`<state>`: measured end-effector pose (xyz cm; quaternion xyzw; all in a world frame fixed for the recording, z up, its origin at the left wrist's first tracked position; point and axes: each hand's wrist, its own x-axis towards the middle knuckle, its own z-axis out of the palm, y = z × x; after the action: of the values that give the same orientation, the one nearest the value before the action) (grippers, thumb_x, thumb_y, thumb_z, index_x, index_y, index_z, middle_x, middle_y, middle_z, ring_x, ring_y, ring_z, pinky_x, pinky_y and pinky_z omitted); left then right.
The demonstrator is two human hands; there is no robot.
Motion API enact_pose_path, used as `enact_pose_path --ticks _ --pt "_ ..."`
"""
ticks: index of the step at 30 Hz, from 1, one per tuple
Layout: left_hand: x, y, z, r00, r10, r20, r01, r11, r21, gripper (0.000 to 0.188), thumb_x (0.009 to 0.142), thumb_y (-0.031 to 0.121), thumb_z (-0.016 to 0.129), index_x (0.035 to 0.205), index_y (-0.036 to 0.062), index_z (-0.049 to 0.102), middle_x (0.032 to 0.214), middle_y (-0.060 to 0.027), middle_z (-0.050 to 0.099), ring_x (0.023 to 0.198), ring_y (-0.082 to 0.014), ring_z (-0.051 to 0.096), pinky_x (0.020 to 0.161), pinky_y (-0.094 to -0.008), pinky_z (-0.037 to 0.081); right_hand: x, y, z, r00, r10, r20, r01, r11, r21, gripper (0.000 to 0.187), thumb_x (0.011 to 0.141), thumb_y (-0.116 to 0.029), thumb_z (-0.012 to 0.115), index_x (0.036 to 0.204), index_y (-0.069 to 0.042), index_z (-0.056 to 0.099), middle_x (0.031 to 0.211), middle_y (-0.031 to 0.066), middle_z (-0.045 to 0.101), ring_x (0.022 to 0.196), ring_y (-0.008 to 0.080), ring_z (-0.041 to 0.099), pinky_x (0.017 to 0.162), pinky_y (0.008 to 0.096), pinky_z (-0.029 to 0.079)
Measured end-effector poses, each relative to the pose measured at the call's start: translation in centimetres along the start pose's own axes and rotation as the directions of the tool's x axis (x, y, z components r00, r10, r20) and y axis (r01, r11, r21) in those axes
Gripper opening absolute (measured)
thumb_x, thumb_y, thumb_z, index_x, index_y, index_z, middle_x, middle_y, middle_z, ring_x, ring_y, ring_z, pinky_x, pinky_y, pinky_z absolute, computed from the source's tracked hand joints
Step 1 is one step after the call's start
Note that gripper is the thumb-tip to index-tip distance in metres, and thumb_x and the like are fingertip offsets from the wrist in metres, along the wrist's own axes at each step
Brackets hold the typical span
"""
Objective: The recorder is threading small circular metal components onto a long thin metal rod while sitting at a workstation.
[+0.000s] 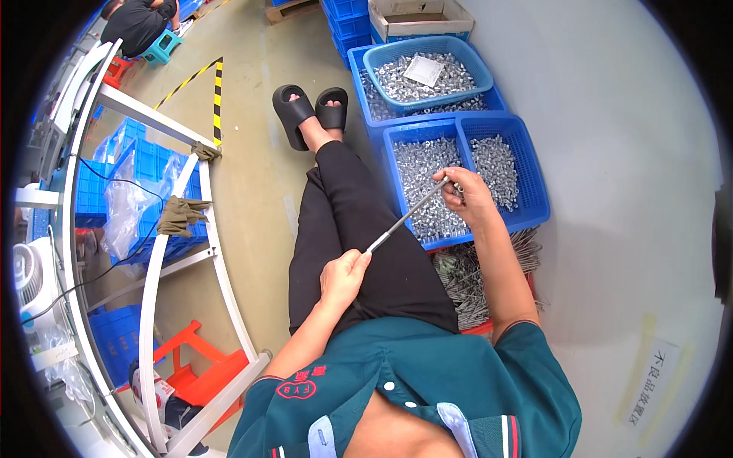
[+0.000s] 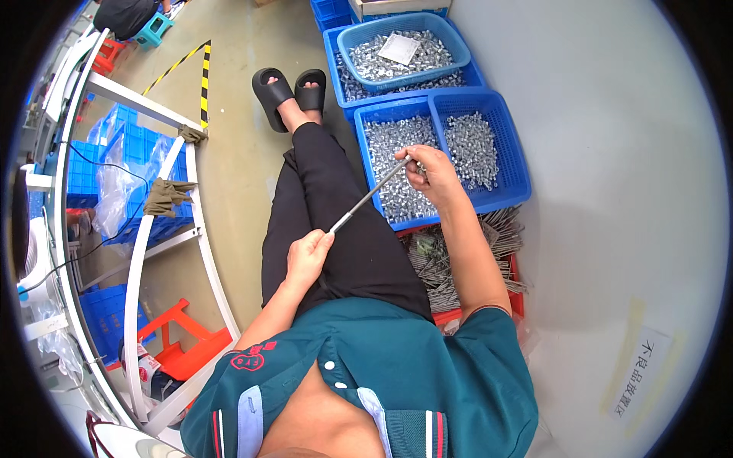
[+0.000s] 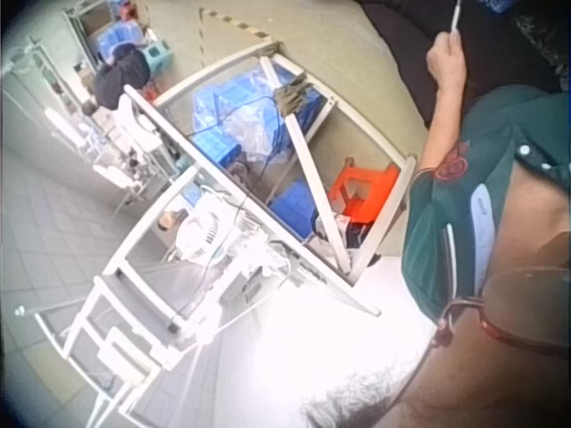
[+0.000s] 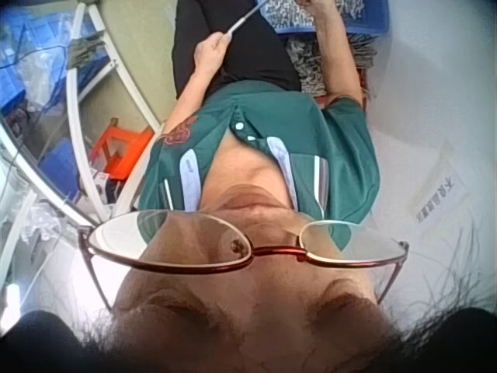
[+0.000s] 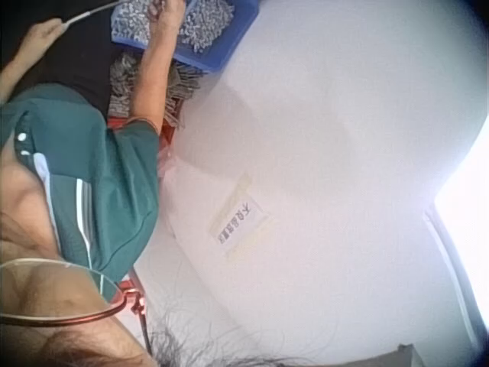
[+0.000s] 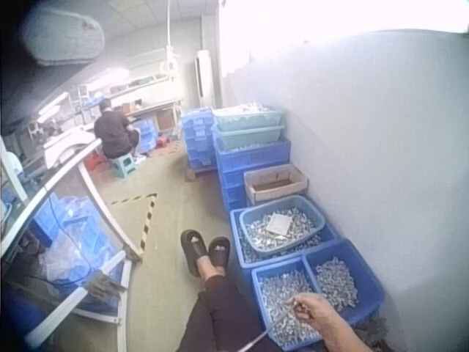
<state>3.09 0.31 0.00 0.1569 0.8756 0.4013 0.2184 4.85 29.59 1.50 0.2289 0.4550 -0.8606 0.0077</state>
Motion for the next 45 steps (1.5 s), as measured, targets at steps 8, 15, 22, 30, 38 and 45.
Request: enact_pose_path --ticks 8,15,22,30,38,45 --pt "1.5 -0.8 1.0 0.999 0.022 0.048 -0.012 0.98 -0.201 0.038 0.088 0.031 0.055 0.065 0.0018 0.046 0.051 -0.0086 0.039 0.047 -0.0168 0.036 0.047 -0.0338 0.033 -0.2 0.6 1.4 0.977 0.171 0.128 -0.15 0.975 -0.165 0.027 0.089 -0.022 0.055 0.102 0.001 0.06 0.059 -0.0044 0.042 0.045 0.003 0.034 0.038 0.0176 0.021" --pt "2.0 -1.0 0.9 0.996 -0.021 0.086 0.045 0.957 -0.286 0.039 0.089 0.03 0.056 0.065 0.0013 0.043 0.051 -0.0048 0.034 0.05 -0.0103 0.031 0.046 -0.031 0.031 1.5 2.9 -2.5 0.968 0.231 -0.096 -0.158 0.862 0.482 0.026 0.092 -0.022 0.05 0.1 0.002 0.051 0.083 0.0114 0.054 0.06 0.0105 0.049 0.04 0.0169 0.036" --pt "1.3 -1.4 0.6 0.996 -0.029 0.08 0.05 0.96 -0.274 0.039 0.088 0.03 0.056 0.065 0.001 0.044 0.051 -0.0048 0.034 0.05 -0.01 0.032 0.046 -0.031 0.031 2.0 4.4 -3.6 0.975 0.223 -0.013 -0.185 0.839 0.512 0.021 0.089 -0.009 0.049 0.107 0.003 0.05 0.087 0.0098 0.053 0.058 0.01 0.045 0.042 0.017 0.035" --pt "0.3 -2.2 0.5 0.996 -0.021 0.081 0.036 0.983 -0.179 0.039 0.088 0.032 0.055 0.066 0.0016 0.047 0.051 -0.0083 0.04 0.047 -0.0152 0.036 0.047 -0.0333 0.033 1.4 3.3 -2.7 0.994 0.071 0.078 -0.103 0.803 0.587 0.018 0.092 -0.015 0.05 0.104 -0.001 0.05 0.086 0.0067 0.05 0.062 0.0086 0.041 0.044 0.0175 0.033" --pt "0.6 -1.6 0.7 0.995 -0.051 0.084 0.065 0.983 -0.172 0.037 0.087 0.034 0.056 0.068 0.0031 0.052 0.051 -0.0084 0.044 0.047 -0.0165 0.041 0.048 -0.0337 0.035 2.1 3.3 -1.1 0.997 0.043 0.07 -0.079 0.742 0.666 0.021 0.088 -0.022 0.058 0.101 -0.006 0.056 0.083 0.0062 0.051 0.059 0.01 0.04 0.046 0.0195 0.032" --pt "0.6 -1.6 0.9 0.998 -0.011 0.066 0.026 0.972 -0.233 0.034 0.088 0.032 0.057 0.072 0.0024 0.055 0.055 -0.0014 0.045 0.056 -0.007 0.041 0.051 -0.029 0.037 1.6 3.1 -1.6 0.999 0.039 -0.015 -0.023 0.809 0.588 0.016 0.092 -0.014 0.05 0.103 -0.003 0.055 0.072 0.0 0.044 0.052 0.0071 0.035 0.041 0.0188 0.027"
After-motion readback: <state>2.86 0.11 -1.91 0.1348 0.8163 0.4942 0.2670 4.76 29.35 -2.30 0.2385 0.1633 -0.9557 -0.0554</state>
